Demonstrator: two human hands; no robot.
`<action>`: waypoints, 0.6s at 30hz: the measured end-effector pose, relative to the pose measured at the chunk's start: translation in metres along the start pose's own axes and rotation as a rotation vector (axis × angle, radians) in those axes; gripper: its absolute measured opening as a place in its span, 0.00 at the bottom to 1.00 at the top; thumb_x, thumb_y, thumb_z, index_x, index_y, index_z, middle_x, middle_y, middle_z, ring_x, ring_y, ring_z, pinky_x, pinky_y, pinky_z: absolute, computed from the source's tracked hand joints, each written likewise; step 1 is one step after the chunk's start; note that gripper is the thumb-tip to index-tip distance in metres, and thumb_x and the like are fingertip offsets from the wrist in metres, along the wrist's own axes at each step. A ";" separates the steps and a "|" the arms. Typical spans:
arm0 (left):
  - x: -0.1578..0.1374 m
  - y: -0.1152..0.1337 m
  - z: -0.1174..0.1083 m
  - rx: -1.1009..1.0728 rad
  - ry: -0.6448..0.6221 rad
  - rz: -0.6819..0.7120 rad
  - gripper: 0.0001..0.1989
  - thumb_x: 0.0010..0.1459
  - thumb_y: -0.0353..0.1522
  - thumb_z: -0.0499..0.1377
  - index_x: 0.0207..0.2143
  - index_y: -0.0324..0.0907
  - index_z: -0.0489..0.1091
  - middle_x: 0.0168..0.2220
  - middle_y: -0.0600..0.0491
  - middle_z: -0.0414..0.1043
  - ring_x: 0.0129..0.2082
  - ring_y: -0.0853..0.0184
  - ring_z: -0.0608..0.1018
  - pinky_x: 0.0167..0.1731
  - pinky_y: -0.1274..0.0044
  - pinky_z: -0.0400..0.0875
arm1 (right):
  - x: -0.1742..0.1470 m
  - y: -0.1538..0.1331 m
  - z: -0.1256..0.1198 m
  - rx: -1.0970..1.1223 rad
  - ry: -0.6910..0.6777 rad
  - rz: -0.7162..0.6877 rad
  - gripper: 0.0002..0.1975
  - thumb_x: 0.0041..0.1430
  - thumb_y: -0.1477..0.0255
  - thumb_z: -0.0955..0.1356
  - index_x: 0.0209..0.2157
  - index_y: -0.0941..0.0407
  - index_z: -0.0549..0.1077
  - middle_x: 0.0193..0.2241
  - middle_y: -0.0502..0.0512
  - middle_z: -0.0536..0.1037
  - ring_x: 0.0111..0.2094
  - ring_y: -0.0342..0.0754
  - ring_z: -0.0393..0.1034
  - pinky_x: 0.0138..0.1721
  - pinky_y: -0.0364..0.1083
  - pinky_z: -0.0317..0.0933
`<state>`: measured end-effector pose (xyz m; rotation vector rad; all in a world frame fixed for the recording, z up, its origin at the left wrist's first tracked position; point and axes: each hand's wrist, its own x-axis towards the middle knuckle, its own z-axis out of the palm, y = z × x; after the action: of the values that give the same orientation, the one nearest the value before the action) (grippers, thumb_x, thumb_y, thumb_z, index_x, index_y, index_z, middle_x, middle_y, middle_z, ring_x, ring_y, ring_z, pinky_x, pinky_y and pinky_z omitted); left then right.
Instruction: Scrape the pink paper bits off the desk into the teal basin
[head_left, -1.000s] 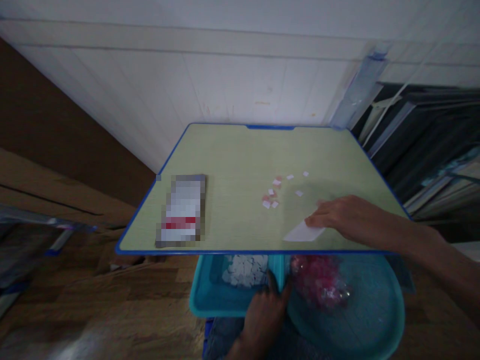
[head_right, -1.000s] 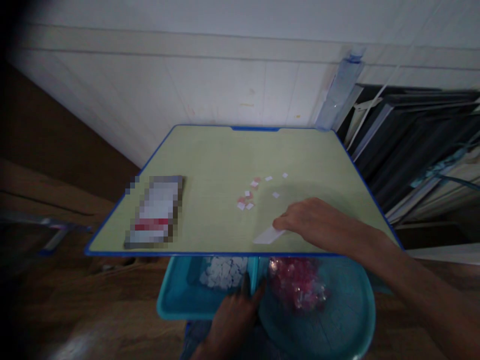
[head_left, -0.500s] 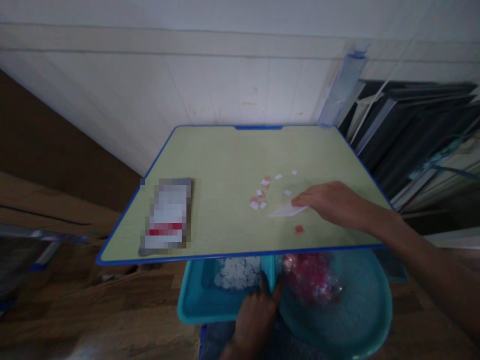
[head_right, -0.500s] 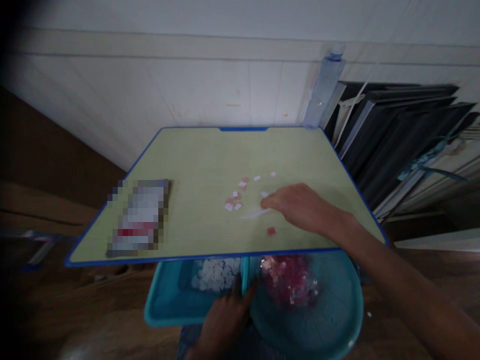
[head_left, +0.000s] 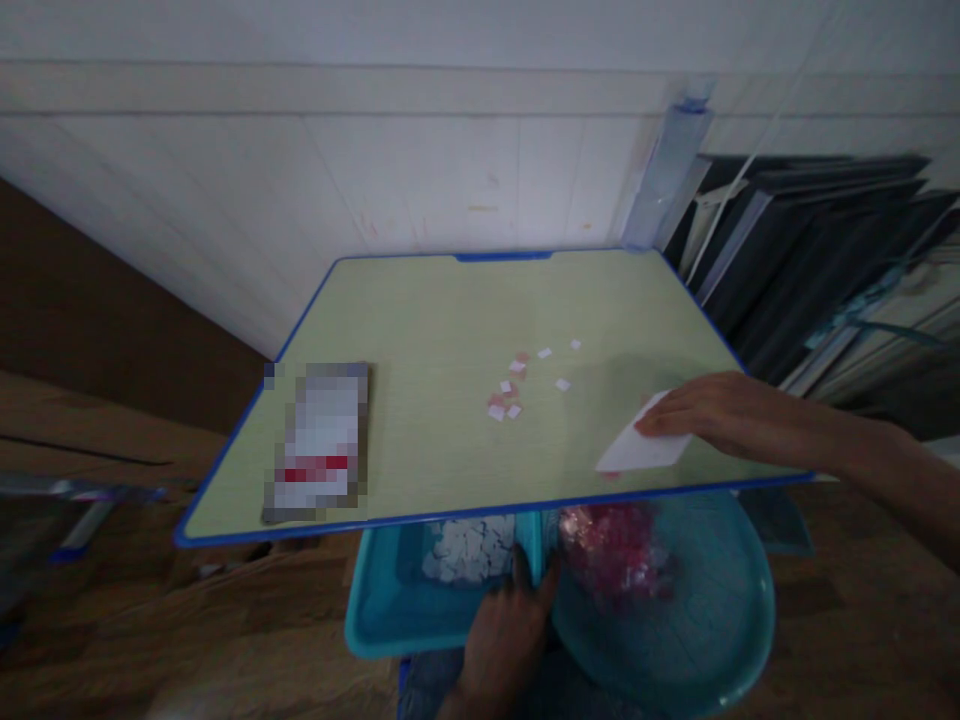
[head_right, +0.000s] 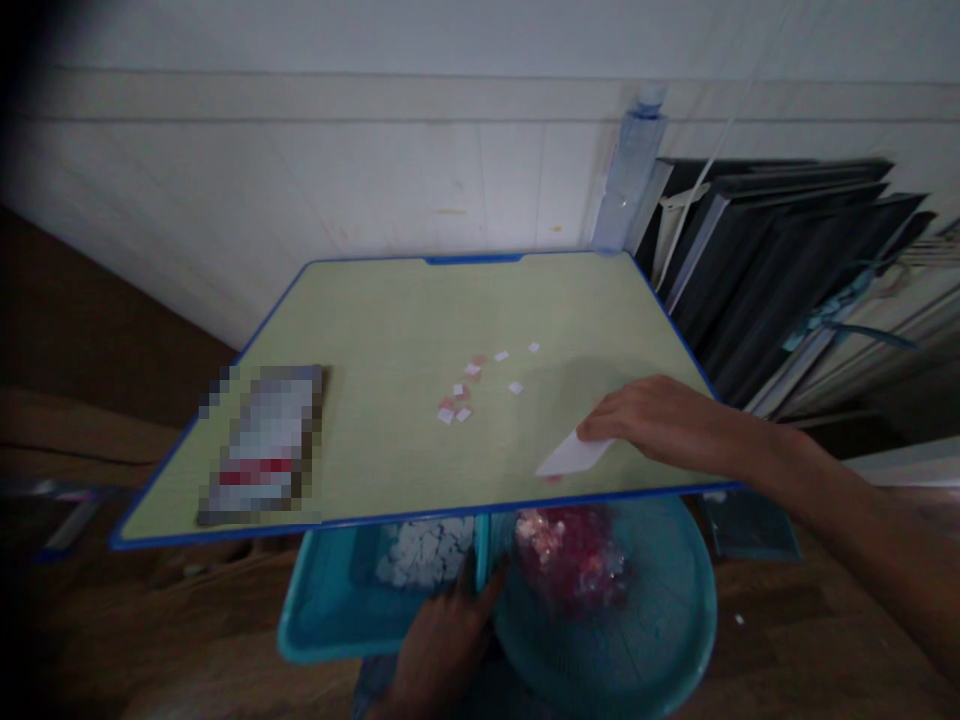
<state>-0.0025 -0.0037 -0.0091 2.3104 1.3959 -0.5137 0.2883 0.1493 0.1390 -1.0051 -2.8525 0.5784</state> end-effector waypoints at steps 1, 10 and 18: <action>0.000 0.000 -0.001 0.003 -0.005 0.001 0.35 0.57 0.22 0.48 0.65 0.50 0.47 0.58 0.32 0.61 0.39 0.56 0.79 0.36 0.67 0.75 | -0.002 0.006 -0.006 -0.039 0.014 0.049 0.18 0.64 0.71 0.57 0.46 0.50 0.75 0.45 0.53 0.78 0.46 0.49 0.71 0.47 0.49 0.62; -0.001 0.000 -0.004 -0.005 -0.008 -0.015 0.32 0.58 0.22 0.46 0.64 0.50 0.51 0.58 0.33 0.60 0.39 0.57 0.79 0.36 0.68 0.74 | 0.016 0.075 -0.044 0.067 -0.018 0.342 0.20 0.52 0.68 0.65 0.48 0.57 0.71 0.42 0.59 0.77 0.41 0.55 0.72 0.41 0.52 0.65; 0.000 0.002 0.000 -0.008 -0.013 -0.009 0.31 0.60 0.26 0.47 0.65 0.52 0.46 0.59 0.31 0.57 0.41 0.56 0.78 0.37 0.67 0.74 | 0.041 0.068 -0.030 0.059 -0.077 0.135 0.19 0.55 0.67 0.64 0.47 0.58 0.73 0.39 0.58 0.79 0.36 0.50 0.73 0.36 0.47 0.66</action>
<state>-0.0010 -0.0045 -0.0086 2.2914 1.4000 -0.5236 0.3018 0.2331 0.1387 -1.1981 -2.8295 0.7235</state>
